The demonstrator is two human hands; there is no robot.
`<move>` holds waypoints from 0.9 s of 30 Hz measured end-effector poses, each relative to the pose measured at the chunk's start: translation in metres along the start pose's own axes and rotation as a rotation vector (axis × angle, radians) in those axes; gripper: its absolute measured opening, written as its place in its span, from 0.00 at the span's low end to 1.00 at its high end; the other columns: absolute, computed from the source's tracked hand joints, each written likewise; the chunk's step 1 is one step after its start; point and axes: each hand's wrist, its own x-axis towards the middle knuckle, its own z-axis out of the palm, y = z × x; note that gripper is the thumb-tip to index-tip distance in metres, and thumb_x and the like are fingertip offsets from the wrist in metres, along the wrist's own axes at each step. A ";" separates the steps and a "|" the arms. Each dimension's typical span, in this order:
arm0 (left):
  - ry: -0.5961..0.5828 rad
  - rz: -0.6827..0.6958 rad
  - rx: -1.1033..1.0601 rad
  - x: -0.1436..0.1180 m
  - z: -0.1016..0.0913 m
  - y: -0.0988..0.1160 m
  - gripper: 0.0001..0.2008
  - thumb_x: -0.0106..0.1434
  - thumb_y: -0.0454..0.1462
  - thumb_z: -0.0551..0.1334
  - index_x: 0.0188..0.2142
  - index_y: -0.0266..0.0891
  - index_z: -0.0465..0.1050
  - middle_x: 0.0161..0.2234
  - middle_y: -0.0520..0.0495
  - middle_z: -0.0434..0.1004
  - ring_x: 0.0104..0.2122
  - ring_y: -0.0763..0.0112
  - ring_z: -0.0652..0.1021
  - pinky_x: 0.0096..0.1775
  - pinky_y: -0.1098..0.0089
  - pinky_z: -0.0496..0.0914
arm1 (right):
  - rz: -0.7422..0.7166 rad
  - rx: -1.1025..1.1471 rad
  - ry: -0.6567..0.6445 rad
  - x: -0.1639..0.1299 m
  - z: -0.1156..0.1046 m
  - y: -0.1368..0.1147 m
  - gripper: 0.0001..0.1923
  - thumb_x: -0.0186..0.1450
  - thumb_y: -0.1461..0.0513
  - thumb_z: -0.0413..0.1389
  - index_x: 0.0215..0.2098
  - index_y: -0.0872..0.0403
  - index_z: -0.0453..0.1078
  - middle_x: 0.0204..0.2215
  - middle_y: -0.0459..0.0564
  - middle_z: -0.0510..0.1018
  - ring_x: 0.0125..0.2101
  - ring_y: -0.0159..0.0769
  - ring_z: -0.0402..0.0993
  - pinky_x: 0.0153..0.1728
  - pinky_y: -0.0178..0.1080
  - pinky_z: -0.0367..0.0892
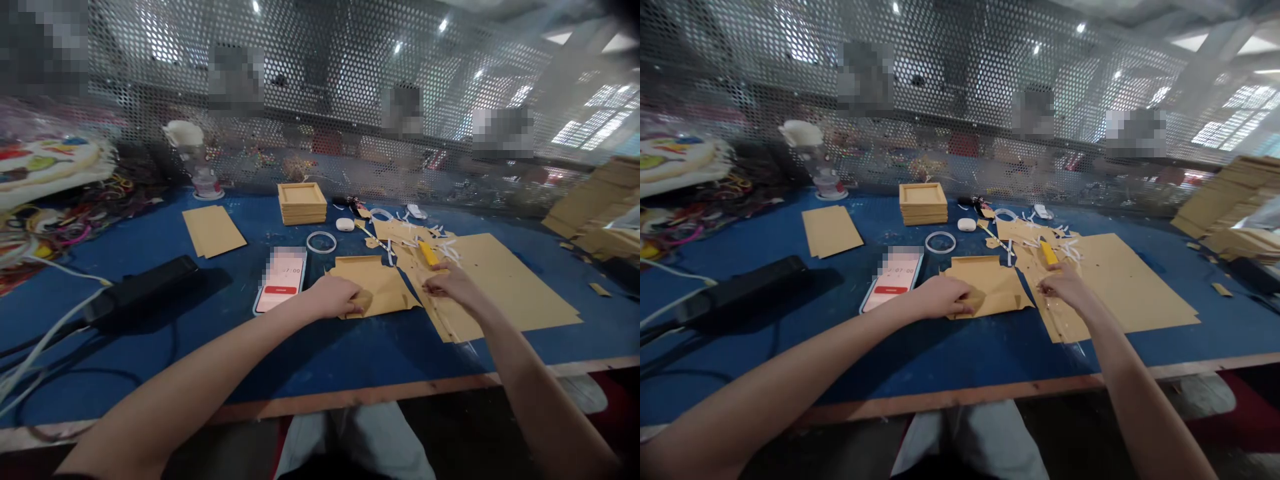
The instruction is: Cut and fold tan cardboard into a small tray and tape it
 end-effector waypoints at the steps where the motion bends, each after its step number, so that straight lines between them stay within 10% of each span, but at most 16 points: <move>1: -0.001 0.002 0.001 0.000 0.000 0.000 0.18 0.64 0.51 0.56 0.32 0.39 0.70 0.35 0.45 0.78 0.35 0.62 0.76 0.28 0.71 0.61 | 0.005 0.088 -0.013 -0.005 0.004 -0.003 0.17 0.53 0.61 0.55 0.42 0.55 0.67 0.19 0.47 0.73 0.22 0.37 0.71 0.22 0.37 0.65; 17: -0.047 0.001 0.019 0.002 -0.002 -0.002 0.15 0.64 0.48 0.55 0.34 0.40 0.71 0.36 0.47 0.78 0.35 0.65 0.76 0.26 0.72 0.56 | -0.108 0.302 -0.481 -0.099 0.080 -0.073 0.17 0.62 0.50 0.55 0.24 0.52 0.62 0.15 0.41 0.70 0.15 0.30 0.66 0.18 0.33 0.60; 27: -0.052 0.003 -0.002 0.002 -0.004 -0.002 0.10 0.63 0.43 0.56 0.32 0.40 0.70 0.36 0.49 0.78 0.34 0.67 0.75 0.27 0.72 0.58 | -0.152 0.177 -0.456 -0.097 0.104 -0.078 0.13 0.65 0.55 0.51 0.27 0.53 0.64 0.13 0.40 0.67 0.11 0.29 0.63 0.16 0.33 0.56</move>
